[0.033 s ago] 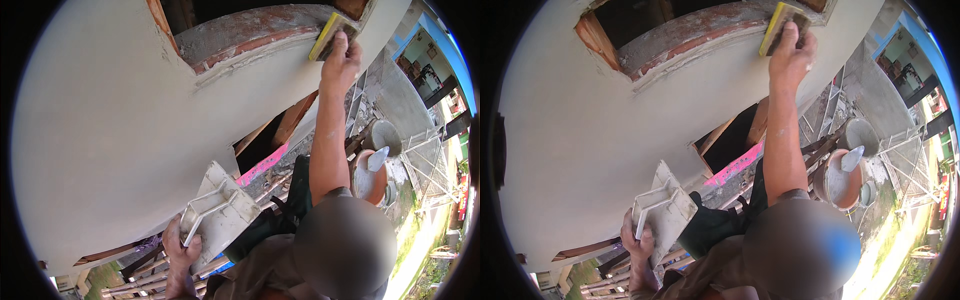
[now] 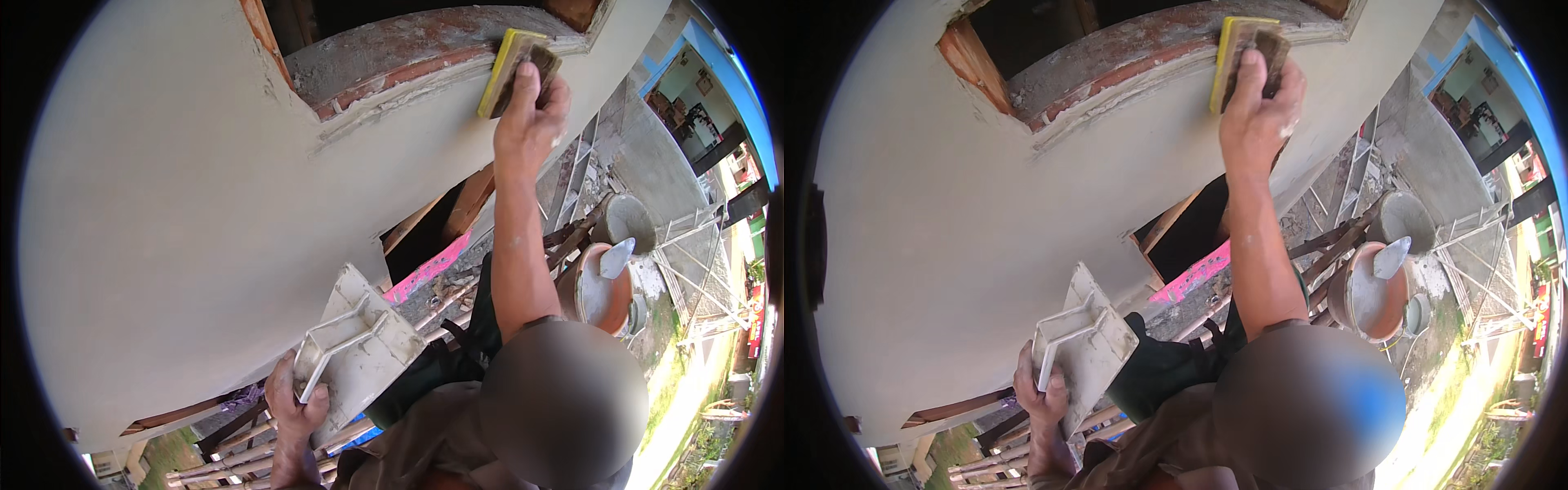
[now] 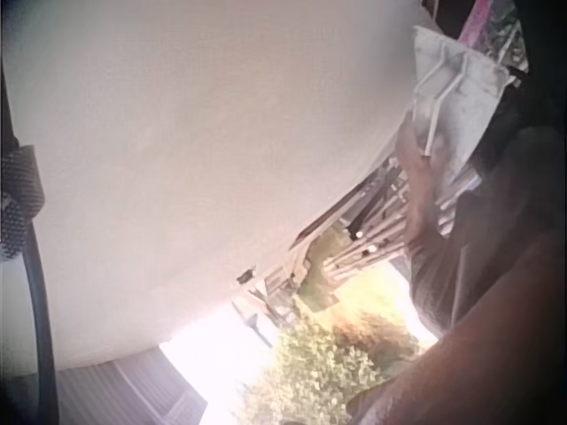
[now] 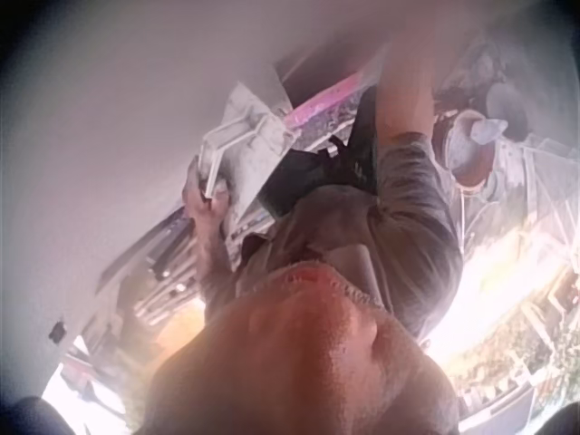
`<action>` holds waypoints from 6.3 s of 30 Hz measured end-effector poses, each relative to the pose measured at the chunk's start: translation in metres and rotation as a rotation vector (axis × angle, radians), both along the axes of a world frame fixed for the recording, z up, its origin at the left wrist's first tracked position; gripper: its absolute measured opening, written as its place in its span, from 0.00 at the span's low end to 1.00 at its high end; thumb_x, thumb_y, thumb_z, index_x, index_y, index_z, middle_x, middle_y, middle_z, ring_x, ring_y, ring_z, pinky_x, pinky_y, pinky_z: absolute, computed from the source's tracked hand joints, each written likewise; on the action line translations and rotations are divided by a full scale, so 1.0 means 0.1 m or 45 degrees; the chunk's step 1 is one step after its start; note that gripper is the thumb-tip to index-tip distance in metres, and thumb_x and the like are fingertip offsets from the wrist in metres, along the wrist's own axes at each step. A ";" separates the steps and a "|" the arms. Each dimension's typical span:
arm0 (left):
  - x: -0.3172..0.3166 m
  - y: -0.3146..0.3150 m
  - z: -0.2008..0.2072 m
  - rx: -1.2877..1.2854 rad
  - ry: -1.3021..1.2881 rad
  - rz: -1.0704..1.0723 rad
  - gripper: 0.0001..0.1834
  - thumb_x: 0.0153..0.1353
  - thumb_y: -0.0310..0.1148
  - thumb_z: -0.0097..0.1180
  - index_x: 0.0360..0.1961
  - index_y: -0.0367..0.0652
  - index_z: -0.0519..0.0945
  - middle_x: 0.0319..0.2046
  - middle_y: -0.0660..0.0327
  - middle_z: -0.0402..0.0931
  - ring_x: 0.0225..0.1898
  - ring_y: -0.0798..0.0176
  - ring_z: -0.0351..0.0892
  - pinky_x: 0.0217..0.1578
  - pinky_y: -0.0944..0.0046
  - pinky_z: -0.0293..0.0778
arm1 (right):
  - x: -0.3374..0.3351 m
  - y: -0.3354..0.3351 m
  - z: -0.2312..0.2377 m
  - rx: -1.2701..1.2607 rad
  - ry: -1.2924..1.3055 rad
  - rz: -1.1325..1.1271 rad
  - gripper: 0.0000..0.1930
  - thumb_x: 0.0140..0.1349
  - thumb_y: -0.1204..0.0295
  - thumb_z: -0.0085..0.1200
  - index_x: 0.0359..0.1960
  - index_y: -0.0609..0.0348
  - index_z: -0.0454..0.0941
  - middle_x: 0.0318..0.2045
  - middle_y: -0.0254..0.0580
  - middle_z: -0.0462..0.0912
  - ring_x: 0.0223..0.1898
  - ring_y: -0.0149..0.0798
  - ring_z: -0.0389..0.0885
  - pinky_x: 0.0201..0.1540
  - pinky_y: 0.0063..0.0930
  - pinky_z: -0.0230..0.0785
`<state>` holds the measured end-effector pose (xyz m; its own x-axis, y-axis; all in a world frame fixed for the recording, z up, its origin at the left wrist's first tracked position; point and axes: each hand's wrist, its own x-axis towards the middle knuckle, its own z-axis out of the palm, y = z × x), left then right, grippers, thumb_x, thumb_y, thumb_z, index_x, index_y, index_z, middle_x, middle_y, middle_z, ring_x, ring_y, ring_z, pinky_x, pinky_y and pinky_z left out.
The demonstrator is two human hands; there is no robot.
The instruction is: The person applies plaster to a wall around a rectangular opening using a trowel and a brush. They repeatedly smooth the surface and clean the edges of the opening while working on scaffolding.
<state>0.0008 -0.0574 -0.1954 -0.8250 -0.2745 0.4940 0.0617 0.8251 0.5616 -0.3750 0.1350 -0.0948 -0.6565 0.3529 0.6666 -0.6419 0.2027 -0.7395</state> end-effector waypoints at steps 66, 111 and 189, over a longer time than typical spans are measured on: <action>-0.17 0.89 0.25 0.423 -0.181 0.598 0.36 0.61 0.56 0.51 0.55 0.33 0.71 0.33 0.56 0.78 0.30 0.60 0.77 0.29 0.64 0.73 | -1.93 1.60 -0.07 -0.180 -0.390 -0.555 0.18 0.61 0.64 0.57 0.38 0.73 0.73 0.33 0.52 0.80 0.33 0.39 0.79 0.38 0.33 0.72; 0.37 0.32 -0.17 0.367 -0.214 0.365 0.28 0.61 0.40 0.53 0.57 0.29 0.69 0.33 0.47 0.79 0.30 0.54 0.80 0.33 0.59 0.75 | 0.72 -0.43 -0.23 0.151 0.223 0.390 0.18 0.53 0.76 0.63 0.46 0.61 0.73 0.38 0.40 0.75 0.40 0.39 0.73 0.45 0.34 0.65; -3.98 2.44 -1.62 0.580 -0.515 -0.733 0.23 0.61 0.36 0.53 0.56 0.38 0.68 0.47 0.46 0.74 0.45 0.45 0.77 0.44 0.52 0.73 | -0.84 3.13 -0.15 0.186 -0.493 0.220 0.30 0.62 0.61 0.58 0.62 0.63 0.67 0.30 0.31 0.77 0.23 0.21 0.66 0.22 0.17 0.57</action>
<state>-0.3976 0.1862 -0.3574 -0.9871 0.1426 0.0722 0.1257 0.4135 0.9018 -0.4591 0.4479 -0.1097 -0.9084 0.1366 0.3950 -0.3571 0.2374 -0.9034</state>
